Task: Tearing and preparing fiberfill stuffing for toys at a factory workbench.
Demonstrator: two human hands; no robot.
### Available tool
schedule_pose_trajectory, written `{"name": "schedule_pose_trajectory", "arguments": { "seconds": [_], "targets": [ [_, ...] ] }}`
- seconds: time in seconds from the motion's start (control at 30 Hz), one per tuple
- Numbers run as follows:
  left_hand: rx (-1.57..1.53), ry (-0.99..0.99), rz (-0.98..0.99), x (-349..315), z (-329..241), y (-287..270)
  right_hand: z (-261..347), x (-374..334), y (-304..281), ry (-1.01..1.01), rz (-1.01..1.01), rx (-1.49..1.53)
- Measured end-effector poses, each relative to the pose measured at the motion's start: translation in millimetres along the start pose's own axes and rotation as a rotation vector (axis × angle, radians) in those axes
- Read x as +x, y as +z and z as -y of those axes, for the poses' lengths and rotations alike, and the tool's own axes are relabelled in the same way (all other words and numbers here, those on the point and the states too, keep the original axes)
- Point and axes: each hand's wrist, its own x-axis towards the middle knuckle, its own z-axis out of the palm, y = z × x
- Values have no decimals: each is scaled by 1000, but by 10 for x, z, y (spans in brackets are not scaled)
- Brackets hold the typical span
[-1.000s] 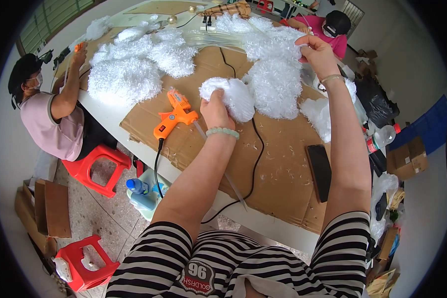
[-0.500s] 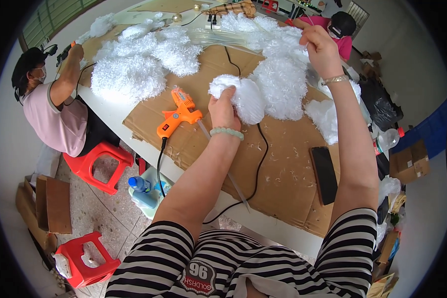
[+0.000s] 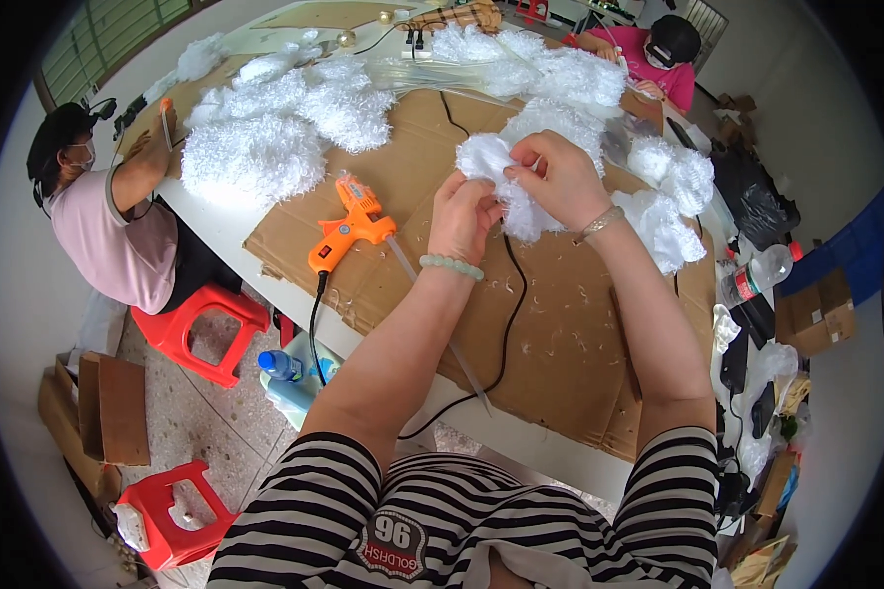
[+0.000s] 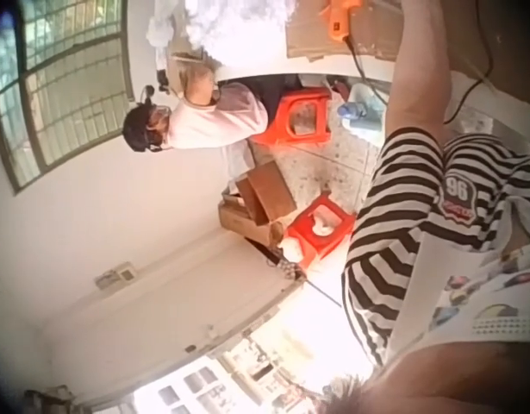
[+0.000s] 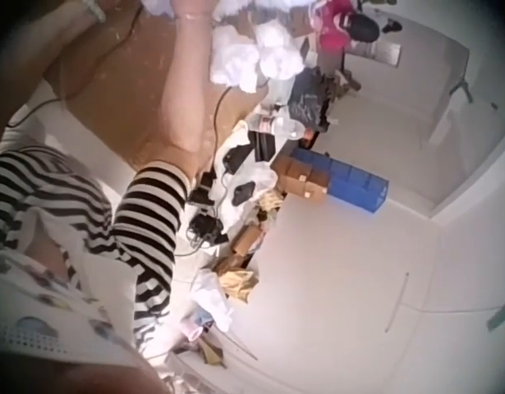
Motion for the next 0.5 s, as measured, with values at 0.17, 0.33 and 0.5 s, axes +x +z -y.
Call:
{"name": "schedule_pose_trajectory", "arguments": {
  "seconds": [0.17, 0.33, 0.5],
  "targets": [
    [108, -12, -58, -7, 30, 20, -14, -26, 2, 220, 83, 329],
    [58, 91, -121, 20, 28, 9, -31, -82, -67, 283, 124, 498],
    [26, 127, -385, 159, 90, -198, -39, -119, -276, 367, -26, 557]
  ]
}}
